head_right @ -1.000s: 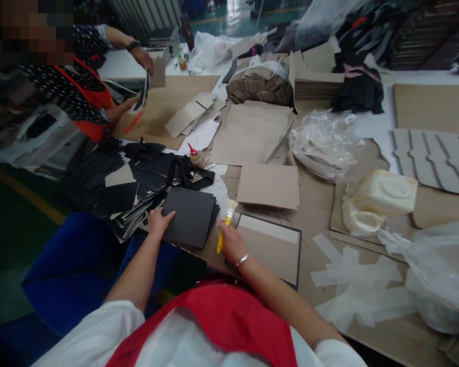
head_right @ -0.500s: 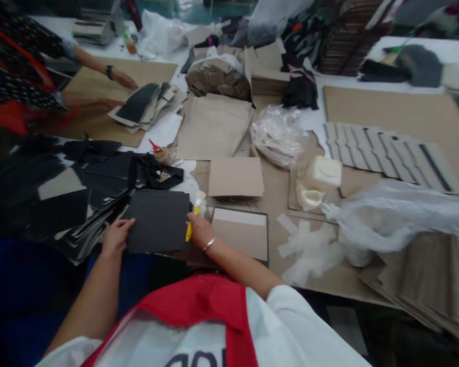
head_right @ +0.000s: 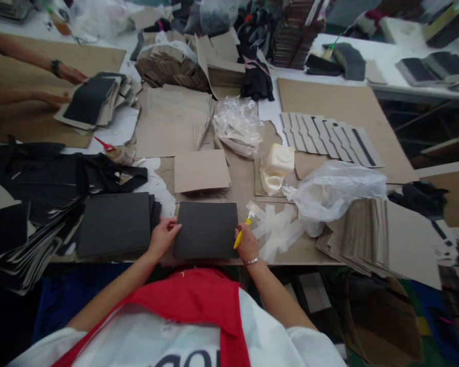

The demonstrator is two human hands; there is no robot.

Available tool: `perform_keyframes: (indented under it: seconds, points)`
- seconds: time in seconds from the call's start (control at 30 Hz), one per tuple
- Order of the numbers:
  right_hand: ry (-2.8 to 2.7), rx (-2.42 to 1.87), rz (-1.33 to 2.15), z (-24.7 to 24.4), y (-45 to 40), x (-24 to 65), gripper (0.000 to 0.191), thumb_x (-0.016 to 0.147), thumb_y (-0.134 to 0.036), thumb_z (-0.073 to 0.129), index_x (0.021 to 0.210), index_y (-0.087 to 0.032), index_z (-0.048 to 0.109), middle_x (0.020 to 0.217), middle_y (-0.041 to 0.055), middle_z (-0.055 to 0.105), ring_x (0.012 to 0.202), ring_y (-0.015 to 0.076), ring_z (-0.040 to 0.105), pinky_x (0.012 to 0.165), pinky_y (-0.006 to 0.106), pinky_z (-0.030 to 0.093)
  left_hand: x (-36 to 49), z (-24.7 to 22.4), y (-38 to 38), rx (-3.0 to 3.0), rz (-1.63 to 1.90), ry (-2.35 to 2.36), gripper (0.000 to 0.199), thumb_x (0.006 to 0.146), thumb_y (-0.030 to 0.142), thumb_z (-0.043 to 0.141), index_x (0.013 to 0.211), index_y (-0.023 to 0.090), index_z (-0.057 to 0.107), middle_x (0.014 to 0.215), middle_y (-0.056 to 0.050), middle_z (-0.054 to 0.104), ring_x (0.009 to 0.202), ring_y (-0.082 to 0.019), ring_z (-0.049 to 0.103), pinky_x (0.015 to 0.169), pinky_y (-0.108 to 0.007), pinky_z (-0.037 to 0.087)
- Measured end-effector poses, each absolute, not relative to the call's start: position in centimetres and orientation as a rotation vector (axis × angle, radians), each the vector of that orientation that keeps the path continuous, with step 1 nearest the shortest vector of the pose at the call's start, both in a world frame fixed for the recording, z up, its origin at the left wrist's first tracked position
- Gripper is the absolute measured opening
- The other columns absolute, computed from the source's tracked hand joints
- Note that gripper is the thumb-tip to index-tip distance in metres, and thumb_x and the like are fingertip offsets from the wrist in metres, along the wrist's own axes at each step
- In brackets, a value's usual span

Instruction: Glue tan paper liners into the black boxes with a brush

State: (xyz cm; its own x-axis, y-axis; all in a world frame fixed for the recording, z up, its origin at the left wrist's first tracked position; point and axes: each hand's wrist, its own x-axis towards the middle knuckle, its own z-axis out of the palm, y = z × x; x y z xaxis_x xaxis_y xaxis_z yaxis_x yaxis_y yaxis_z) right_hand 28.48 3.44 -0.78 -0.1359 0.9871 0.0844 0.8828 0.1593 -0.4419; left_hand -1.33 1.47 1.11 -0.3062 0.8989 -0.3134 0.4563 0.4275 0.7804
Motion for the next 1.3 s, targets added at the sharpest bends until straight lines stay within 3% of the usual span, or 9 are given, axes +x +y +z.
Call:
perform_keyframes:
  seconds: [0.2, 0.4, 0.57, 0.63, 0.73, 0.97, 1.3]
  points:
    - [-2.188, -1.842, 0.374, -1.4, 4.5, 29.2, 0.027, 0.09, -0.033, 0.042, 0.102, -0.013, 0.056, 0.087, 0.0106, 0.066, 0.075, 0.0185, 0.063, 0.064, 0.029, 0.047, -0.6, 0.0, 2.3, 1.311, 0.59, 2.002, 0.02, 0.078, 0.033, 0.058, 0.09, 0.017, 0.06, 0.076, -0.003, 0.065, 0.07, -0.016, 0.061, 0.068, -0.028, 0.048]
    - [-2.009, -1.8, 0.308, 3.6, 6.7, 31.0, 0.047, 0.09, -0.046, 0.04, 0.122, -0.013, 0.051, 0.103, 0.0145, 0.066, 0.08, 0.0207, 0.064, 0.064, 0.029, 0.048, 1.1, 1.5, 0.6, 2.008, 0.505, 2.01, 0.027, 0.085, 0.03, 0.051, 0.107, 0.015, 0.057, 0.106, -0.012, 0.062, 0.103, -0.023, 0.056, 0.091, -0.038, 0.044]
    - [-1.634, -1.523, 1.197, 6.9, 9.2, 27.0, 0.041, 0.084, -0.052, 0.047, 0.104, -0.019, 0.062, 0.083, 0.0046, 0.066, 0.06, 0.0132, 0.061, 0.057, 0.026, 0.051, 6.5, 2.0, -1.5, 2.508, 0.193, 1.286, 0.04, 0.087, 0.031, 0.048, 0.125, 0.021, 0.049, 0.133, -0.011, 0.05, 0.122, -0.024, 0.045, 0.096, -0.038, 0.039]
    - [-1.579, -1.401, 1.54, 6.9, 9.5, 24.2, 0.038, 0.076, -0.052, 0.057, 0.096, -0.02, 0.064, 0.082, 0.003, 0.066, 0.06, 0.0124, 0.061, 0.057, 0.025, 0.052, 8.0, 1.6, -2.0, 2.53, 0.037, 1.229, 0.046, 0.085, 0.035, 0.051, 0.129, 0.021, 0.046, 0.139, -0.011, 0.044, 0.126, -0.027, 0.041, 0.098, -0.042, 0.038]
    - [-1.689, -1.26, 1.743, 6.2, 9.3, 20.8, 0.032, 0.074, -0.048, 0.06, 0.081, -0.018, 0.066, 0.079, 0.0023, 0.065, 0.064, 0.0125, 0.059, 0.058, 0.024, 0.05, 8.8, 0.8, -2.3, 2.507, -0.09, 1.263, 0.049, 0.085, 0.035, 0.05, 0.13, 0.018, 0.044, 0.141, -0.014, 0.041, 0.129, -0.03, 0.037, 0.099, -0.047, 0.036]
    - [-2.111, -1.016, 1.77, 4.2, 9.3, 18.2, 0.02, 0.075, -0.033, 0.055, 0.08, -0.017, 0.065, 0.079, 0.0015, 0.066, 0.072, 0.0124, 0.059, 0.067, 0.023, 0.046, 9.2, 0.5, -2.4, 2.465, -0.126, 1.311, 0.042, 0.091, 0.025, 0.035, 0.13, 0.014, 0.046, 0.136, -0.017, 0.047, 0.126, -0.029, 0.04, 0.098, -0.049, 0.036]
    - [-2.001, -1.33, 1.242, 2.9, 12.9, 19.6, 0.02, 0.075, -0.033, 0.051, 0.074, -0.019, 0.064, 0.077, 0.001, 0.066, 0.073, 0.0135, 0.059, 0.071, 0.025, 0.044, 8.9, 0.9, -2.2, 2.513, -0.08, 1.301, 0.04, 0.091, 0.023, 0.033, 0.128, 0.018, 0.048, 0.14, -0.012, 0.044, 0.127, -0.028, 0.041, 0.093, -0.047, 0.041]
